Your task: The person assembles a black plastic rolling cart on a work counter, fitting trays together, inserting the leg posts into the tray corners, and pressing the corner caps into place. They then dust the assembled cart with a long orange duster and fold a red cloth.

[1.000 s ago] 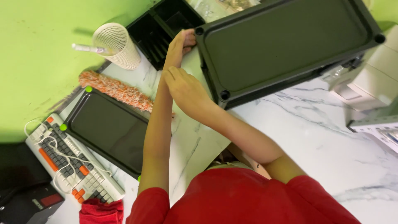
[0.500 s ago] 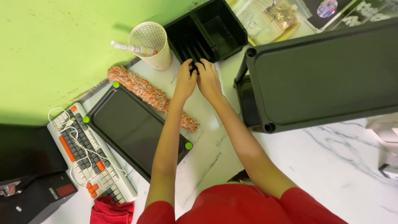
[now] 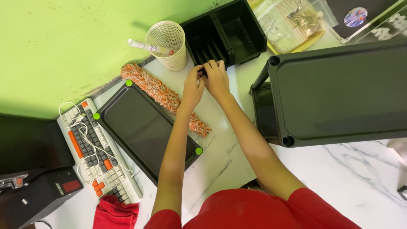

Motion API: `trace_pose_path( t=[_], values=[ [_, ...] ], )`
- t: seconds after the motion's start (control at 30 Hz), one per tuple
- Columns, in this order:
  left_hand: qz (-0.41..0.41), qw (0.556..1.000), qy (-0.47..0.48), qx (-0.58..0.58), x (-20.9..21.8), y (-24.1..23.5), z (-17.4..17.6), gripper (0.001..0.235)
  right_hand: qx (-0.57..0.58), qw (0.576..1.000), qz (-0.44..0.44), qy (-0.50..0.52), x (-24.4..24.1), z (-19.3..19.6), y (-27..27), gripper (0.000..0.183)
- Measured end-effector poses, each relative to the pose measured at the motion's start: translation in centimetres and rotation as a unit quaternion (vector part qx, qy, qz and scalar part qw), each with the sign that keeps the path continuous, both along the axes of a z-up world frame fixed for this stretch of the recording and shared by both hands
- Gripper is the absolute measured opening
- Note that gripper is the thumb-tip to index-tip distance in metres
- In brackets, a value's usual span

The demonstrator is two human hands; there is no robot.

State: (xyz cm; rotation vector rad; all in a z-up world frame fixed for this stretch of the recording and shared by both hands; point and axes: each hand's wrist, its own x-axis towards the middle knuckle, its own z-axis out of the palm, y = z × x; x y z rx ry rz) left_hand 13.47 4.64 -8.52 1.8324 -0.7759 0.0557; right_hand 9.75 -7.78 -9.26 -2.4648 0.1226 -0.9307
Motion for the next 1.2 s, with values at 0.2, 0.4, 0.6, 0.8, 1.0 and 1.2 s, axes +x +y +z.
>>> trace_pose_path(
  t=[0.2, 0.4, 0.6, 0.8, 1.0, 1.2],
  values=[
    [-0.035, 0.991, -0.122, 0.048, -0.3, 0.4, 0.3, 0.053, -0.007, 1.000, -0.028, 0.008, -2.6, 1.7, 0.7, 0.044],
    [-0.017, 0.979, -0.150, 0.135, -0.6, 0.2, 0.9, 0.063, -0.006, 1.000, -0.028, 0.002, -3.6, 2.0, 0.6, 0.044],
    [0.015, 0.978, -0.188, 0.092, 0.3, -1.3, -1.8, 0.053, 0.026, 1.000, -0.011, -0.008, -3.6, 0.7, -0.2, 0.045],
    [0.013, 0.975, -0.221, 0.024, -2.4, -1.1, 2.7, 0.045, 0.058, 0.996, -0.001, -0.069, -6.2, 4.3, -0.1, 0.036],
    [0.028, 0.963, -0.262, -0.051, -4.5, -1.4, 6.5, 0.043, 0.075, 0.987, 0.028, -0.139, -8.8, 10.5, 0.7, 0.040],
    [-0.037, 0.971, -0.208, -0.111, -4.9, -1.9, 8.7, 0.042, 0.060, 0.981, 0.047, -0.177, -11.7, 15.7, 1.4, 0.045]
  ],
)
